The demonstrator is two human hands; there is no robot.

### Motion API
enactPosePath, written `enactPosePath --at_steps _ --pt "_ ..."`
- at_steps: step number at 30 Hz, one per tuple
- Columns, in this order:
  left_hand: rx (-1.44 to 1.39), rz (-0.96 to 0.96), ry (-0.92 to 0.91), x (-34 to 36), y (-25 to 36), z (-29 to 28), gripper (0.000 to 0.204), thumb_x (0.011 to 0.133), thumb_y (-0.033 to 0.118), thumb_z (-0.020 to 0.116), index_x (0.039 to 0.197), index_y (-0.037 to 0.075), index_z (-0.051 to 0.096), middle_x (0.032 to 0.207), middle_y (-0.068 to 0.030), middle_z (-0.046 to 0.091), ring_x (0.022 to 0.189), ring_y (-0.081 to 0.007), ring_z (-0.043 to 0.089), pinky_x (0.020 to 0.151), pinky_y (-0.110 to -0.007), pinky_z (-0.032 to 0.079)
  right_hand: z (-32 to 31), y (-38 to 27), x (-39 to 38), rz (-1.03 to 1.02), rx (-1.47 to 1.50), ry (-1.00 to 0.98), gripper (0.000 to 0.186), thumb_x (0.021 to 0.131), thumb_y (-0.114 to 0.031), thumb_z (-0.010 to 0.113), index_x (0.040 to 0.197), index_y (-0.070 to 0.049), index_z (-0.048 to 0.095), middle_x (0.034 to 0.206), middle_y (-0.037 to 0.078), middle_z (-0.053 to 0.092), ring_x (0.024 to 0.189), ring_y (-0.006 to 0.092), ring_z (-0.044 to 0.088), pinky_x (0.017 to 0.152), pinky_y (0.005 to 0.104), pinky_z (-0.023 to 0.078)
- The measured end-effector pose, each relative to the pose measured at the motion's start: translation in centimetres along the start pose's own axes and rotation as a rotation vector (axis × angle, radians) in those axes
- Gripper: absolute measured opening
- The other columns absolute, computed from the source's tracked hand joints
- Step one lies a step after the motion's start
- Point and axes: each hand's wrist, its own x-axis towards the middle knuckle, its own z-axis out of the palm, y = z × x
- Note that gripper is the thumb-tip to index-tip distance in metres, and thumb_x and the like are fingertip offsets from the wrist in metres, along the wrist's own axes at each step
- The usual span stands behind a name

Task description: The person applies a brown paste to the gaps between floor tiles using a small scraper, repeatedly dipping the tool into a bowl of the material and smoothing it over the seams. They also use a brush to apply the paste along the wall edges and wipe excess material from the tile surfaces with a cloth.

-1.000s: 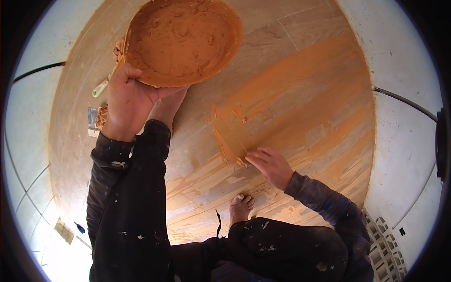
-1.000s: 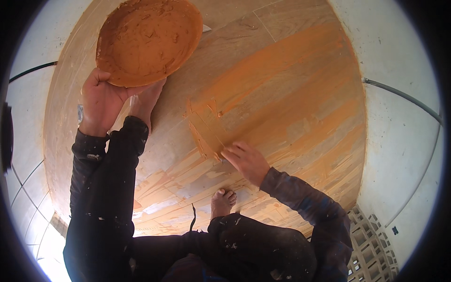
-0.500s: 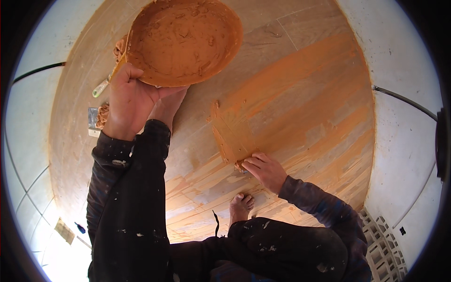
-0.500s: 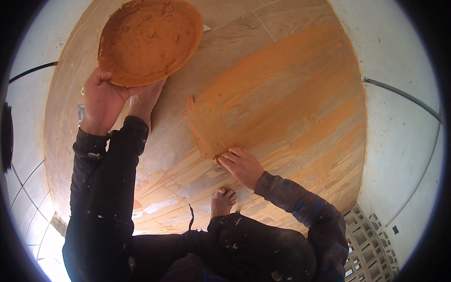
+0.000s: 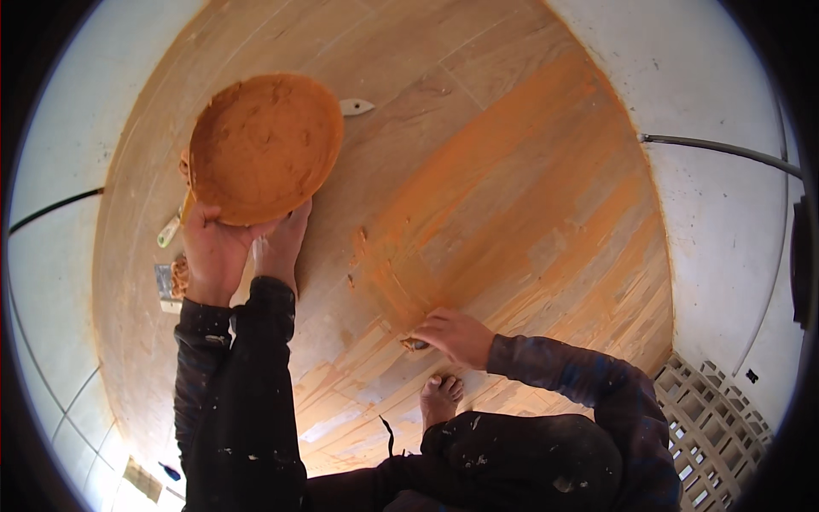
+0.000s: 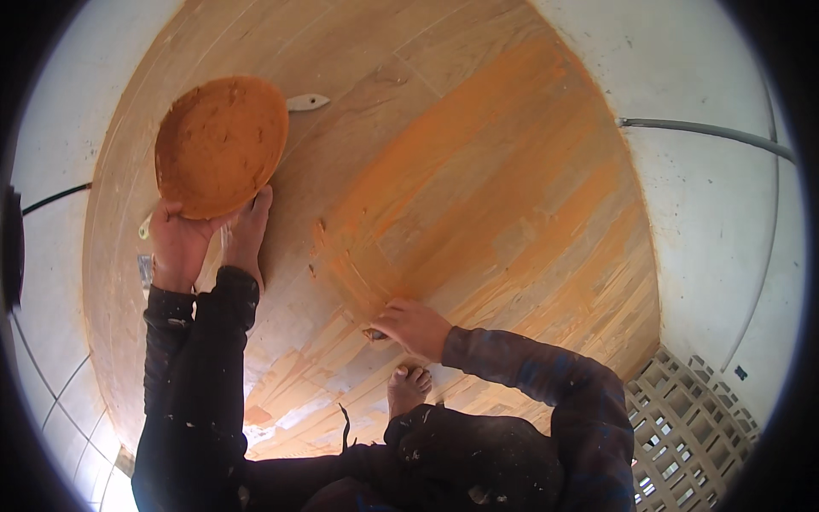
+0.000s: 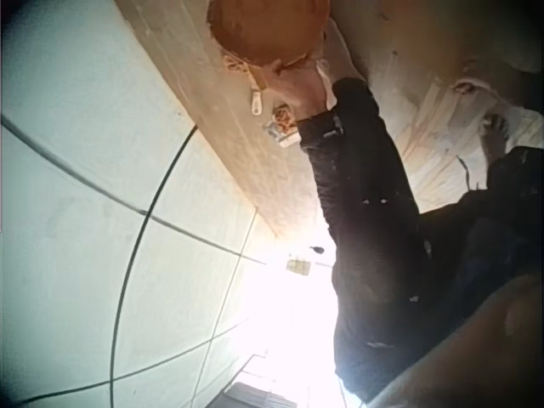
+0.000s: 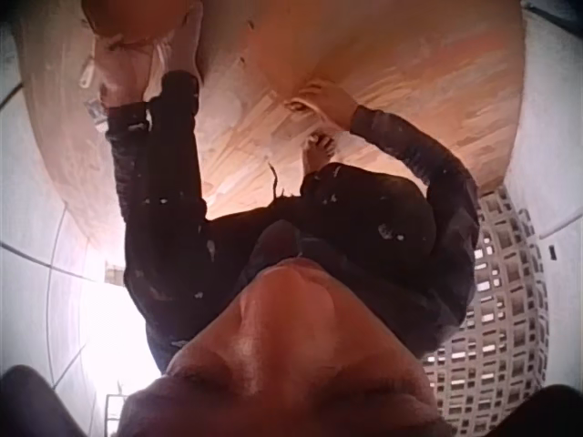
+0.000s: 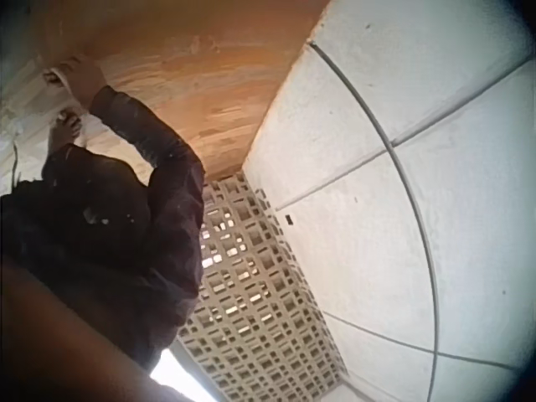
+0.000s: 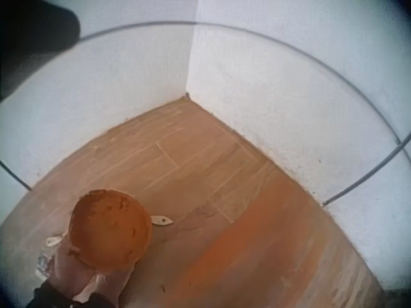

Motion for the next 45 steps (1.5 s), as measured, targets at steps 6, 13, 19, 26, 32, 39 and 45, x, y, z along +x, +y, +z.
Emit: enactPosePath --at_steps 6,13,19,26,32,39,45 --pt "-0.106 -0.019 0.065 2.2 -1.9 -3.2 0.059 0.095 0.022 0.037 0.150 0.000 0.035 0.154 -0.0207 0.042 0.139 -0.0410 0.045 0.115 -0.060 0.040 -12.0 10.1 4.2 0.473 -0.161 0.879 0.026 0.097 -0.008 0.059 0.123 -0.003 0.062 0.114 0.018 0.064 0.107 0.0391 0.058 0.093 0.0471 0.048" --pt "-0.161 0.057 0.142 4.6 -1.6 -3.8 0.062 0.092 0.022 0.039 0.152 0.007 0.036 0.158 -0.0165 0.039 0.145 -0.0379 0.038 0.117 -0.062 0.035 -10.4 11.2 8.3 0.466 -0.494 0.849 0.051 0.077 0.003 0.064 0.127 -0.002 0.057 0.118 0.018 0.062 0.110 0.0396 0.055 0.097 0.0487 0.046" --pt "-0.229 0.185 0.250 7.0 0.2 -4.3 0.059 0.091 0.021 0.039 0.149 0.006 0.041 0.155 -0.0154 0.043 0.143 -0.0371 0.042 0.115 -0.061 0.036 -1.4 0.4 10.1 0.205 -0.074 0.569 0.037 0.084 -0.004 0.066 0.121 0.001 0.061 0.115 0.016 0.065 0.110 0.0369 0.058 0.095 0.0470 0.048" --pt "-0.117 0.369 0.282 10.1 5.2 -7.8 0.063 0.089 0.021 0.037 0.151 0.005 0.039 0.157 -0.0169 0.040 0.145 -0.0397 0.038 0.116 -0.066 0.033 -20.3 14.4 14.2 0.147 -0.291 0.857 0.040 0.084 0.009 0.060 0.121 -0.004 0.068 0.119 0.014 0.067 0.115 0.0372 0.058 0.099 0.0446 0.049" --pt "-0.093 0.463 0.419 10.7 7.6 -9.5 0.064 0.089 0.021 0.037 0.151 0.007 0.041 0.156 -0.0171 0.042 0.144 -0.0409 0.040 0.114 -0.068 0.034 -23.8 18.7 14.9 0.137 -0.479 0.503 0.055 0.081 0.011 0.062 0.132 -0.009 0.062 0.131 0.012 0.063 0.125 0.0360 0.055 0.105 0.0437 0.048" --pt "-0.154 0.429 0.431 9.4 8.5 -9.9 0.066 0.088 0.020 0.037 0.153 0.008 0.038 0.159 -0.0166 0.038 0.146 -0.0411 0.037 0.115 -0.068 0.035 -18.7 14.0 2.2 0.275 -0.467 0.373 0.049 0.082 0.001 0.066 0.131 -0.007 0.062 0.129 0.015 0.062 0.125 0.0364 0.055 0.102 0.0453 0.049" --pt "-0.152 0.410 0.381 10.0 7.8 -10.1 0.066 0.087 0.019 0.040 0.152 0.009 0.041 0.158 -0.0156 0.040 0.146 -0.0388 0.037 0.115 -0.065 0.036 -21.7 18.1 6.9 0.586 -0.515 0.896 0.039 0.084 0.003 0.059 0.122 -0.004 0.062 0.115 0.019 0.065 0.108 0.0409 0.059 0.095 0.0485 0.049"
